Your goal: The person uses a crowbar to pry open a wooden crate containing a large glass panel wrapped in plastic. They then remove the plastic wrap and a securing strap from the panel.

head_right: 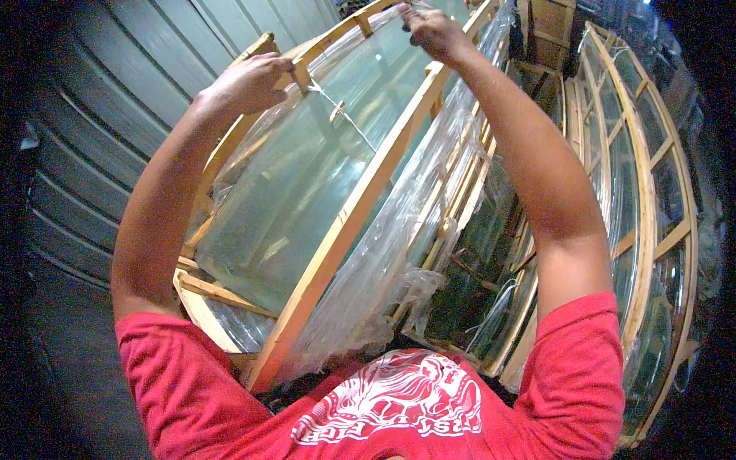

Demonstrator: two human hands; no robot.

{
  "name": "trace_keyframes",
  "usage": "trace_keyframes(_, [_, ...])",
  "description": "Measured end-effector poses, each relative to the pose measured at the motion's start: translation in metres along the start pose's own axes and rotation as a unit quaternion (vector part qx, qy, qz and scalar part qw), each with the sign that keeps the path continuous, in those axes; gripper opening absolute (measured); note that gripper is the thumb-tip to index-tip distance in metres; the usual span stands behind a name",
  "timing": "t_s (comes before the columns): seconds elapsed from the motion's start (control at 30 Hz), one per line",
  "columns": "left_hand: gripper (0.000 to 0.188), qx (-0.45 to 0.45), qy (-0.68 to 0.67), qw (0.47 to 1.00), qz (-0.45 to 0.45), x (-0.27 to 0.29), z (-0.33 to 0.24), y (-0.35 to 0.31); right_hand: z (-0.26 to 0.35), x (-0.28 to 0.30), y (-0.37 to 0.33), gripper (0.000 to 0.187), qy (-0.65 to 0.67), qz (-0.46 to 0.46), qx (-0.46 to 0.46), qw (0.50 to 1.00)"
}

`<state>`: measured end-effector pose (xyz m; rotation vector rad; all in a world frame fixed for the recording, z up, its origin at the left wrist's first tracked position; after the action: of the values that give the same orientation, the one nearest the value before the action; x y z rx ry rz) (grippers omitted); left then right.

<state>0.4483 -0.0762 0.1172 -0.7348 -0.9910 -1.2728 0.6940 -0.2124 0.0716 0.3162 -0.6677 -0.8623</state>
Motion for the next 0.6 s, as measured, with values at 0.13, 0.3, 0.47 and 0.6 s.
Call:
trace_keyframes(0.13, [0.048,0.000,-0.003,1.000,0.018,-0.047,-0.016,0.044,-0.031,-0.019,0.006,0.060,-0.099,0.042,-0.017,0.994])
trace_keyframes(0.3, [0.061,-0.034,-0.015,0.995,0.093,-0.129,-0.032,0.090,-0.045,-0.023,-0.016,0.044,-0.134,0.022,0.034,0.990])
trace_keyframes(0.47, [0.056,-0.057,-0.023,0.996,0.057,-0.190,-0.026,0.106,-0.046,-0.023,-0.015,0.051,-0.075,0.017,0.025,0.997])
trace_keyframes(0.6, [0.048,-0.068,-0.011,0.997,0.030,-0.206,-0.019,0.104,-0.047,-0.027,-0.017,0.048,0.017,0.009,0.005,1.000])
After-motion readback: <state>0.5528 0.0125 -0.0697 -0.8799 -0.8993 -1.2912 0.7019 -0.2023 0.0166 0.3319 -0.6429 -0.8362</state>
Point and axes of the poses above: each hand's wrist, its own y-axis towards the middle knuckle, its own x-axis out of the back of the hand, z = x × y, the point moved 9 cm from there along y, towards the middle knuckle, and after that the axes turned 2 degrees about y, right-handed, at the moved point
